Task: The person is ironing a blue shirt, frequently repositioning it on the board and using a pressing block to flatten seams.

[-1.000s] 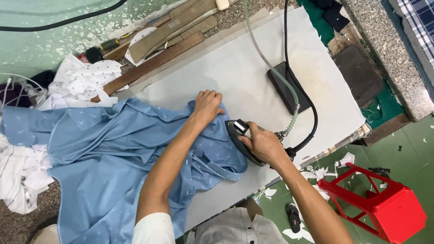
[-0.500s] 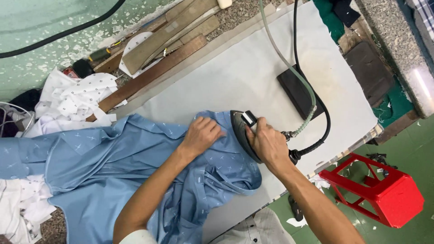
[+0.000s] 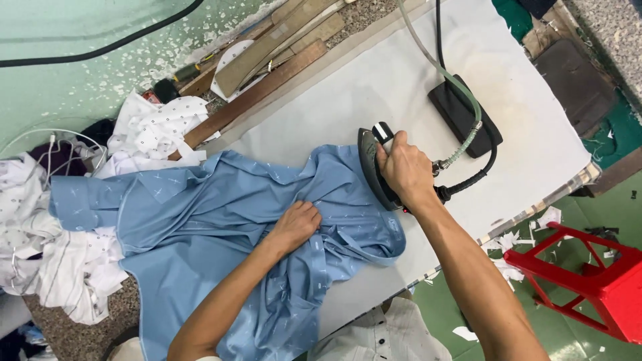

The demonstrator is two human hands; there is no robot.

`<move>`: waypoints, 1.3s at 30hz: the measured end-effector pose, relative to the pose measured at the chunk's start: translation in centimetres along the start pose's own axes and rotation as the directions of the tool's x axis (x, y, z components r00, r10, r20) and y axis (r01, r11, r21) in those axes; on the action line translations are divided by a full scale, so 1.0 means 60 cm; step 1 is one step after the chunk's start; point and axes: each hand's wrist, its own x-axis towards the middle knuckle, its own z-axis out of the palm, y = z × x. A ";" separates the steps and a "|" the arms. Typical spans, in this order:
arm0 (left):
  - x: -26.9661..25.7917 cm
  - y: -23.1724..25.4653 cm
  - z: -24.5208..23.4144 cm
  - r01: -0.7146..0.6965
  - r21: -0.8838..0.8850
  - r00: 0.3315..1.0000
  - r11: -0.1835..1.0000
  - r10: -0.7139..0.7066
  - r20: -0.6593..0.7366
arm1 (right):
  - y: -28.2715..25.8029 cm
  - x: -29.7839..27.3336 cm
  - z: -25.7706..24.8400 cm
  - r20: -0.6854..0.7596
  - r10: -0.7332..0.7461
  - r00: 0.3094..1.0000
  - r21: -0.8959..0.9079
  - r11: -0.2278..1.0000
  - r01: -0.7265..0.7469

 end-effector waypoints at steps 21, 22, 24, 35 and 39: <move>0.578 -0.048 -0.039 0.068 -0.342 0.910 0.937 0.082 0.406 | 0.020 -0.032 -0.001 0.089 -0.032 0.995 0.058 0.998 0.027; 0.604 -0.040 -0.019 0.057 -0.345 0.910 0.937 0.094 0.405 | 0.017 -0.035 -0.007 0.085 -0.021 0.996 0.058 0.998 0.016; 0.652 -0.025 0.021 -0.239 -0.213 0.890 0.947 0.302 0.342 | 0.008 -0.041 -0.017 0.102 -0.005 0.995 0.081 0.997 -0.003; 0.691 -0.087 0.062 -0.173 0.007 0.819 0.985 0.140 0.557 | 0.013 -0.043 -0.010 0.094 -0.040 0.995 0.093 0.995 0.031; 0.606 -0.155 -0.034 -0.073 0.032 0.884 0.997 0.050 0.466 | 0.012 -0.033 -0.013 0.066 -0.064 0.996 0.079 0.995 0.058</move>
